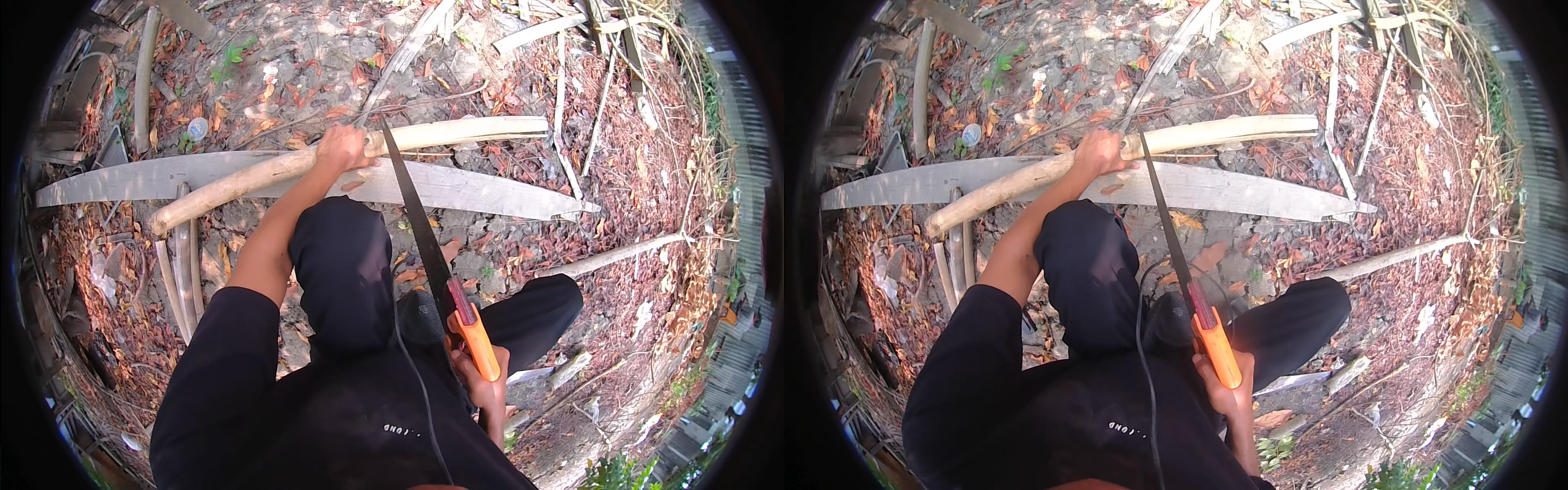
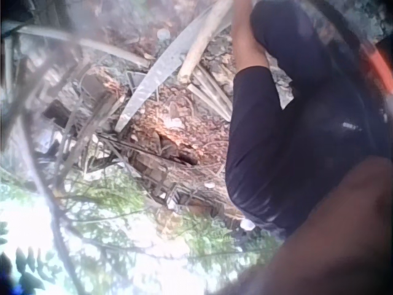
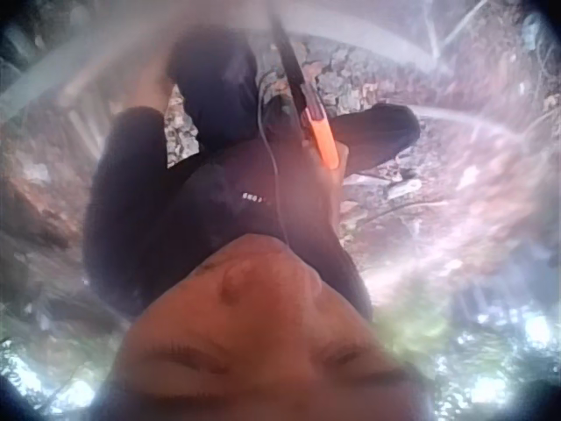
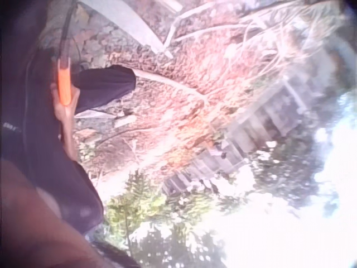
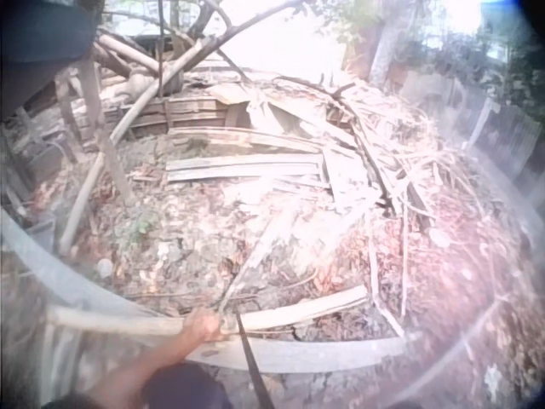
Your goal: The person sits on the ground and uses a hand saw to cut a long piece of light-colored wood resting on a larger plank. The person holds the wood with their left hand and saws with their right hand, periodically adjusting the wood's position.
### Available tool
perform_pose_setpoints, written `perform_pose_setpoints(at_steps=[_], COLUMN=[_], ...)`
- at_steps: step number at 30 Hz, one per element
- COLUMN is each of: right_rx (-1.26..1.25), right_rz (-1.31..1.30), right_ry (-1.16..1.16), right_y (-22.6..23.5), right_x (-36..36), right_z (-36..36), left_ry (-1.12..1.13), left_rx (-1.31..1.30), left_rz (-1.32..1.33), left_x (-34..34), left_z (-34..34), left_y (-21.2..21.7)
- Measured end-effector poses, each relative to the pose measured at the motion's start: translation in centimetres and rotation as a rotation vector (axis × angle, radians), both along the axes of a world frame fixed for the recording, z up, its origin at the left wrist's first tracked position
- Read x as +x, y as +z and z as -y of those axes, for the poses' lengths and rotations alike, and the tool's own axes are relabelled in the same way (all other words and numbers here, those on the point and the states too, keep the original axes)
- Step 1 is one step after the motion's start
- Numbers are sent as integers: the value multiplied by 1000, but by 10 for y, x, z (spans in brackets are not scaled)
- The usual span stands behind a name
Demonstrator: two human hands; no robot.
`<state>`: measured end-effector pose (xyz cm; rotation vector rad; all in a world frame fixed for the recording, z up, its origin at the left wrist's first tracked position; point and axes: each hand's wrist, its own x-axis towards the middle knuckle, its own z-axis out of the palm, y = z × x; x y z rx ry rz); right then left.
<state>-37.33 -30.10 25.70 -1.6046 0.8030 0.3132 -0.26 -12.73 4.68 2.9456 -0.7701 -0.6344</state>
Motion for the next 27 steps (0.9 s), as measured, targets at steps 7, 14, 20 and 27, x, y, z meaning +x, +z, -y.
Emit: perform_pose_setpoints(at_steps=[7,14,20,27], right_rx=[-361,-6,-310,-50], right_rz=[213,-24,189,39], right_ry=[269,-8,252,18], right_y=[-60,11,-53,19], right_x=[96,2,86,6], right_z=[-17,0,-5,-2], left_ry=[11,5,13,14], left_rx=[-23,7,-9,-12], left_rz=[-18,13,20,20], left_x=[0,-2,0,-1], left_z=[-4,0,-6,-3], left_y=[6,1,1,-6])
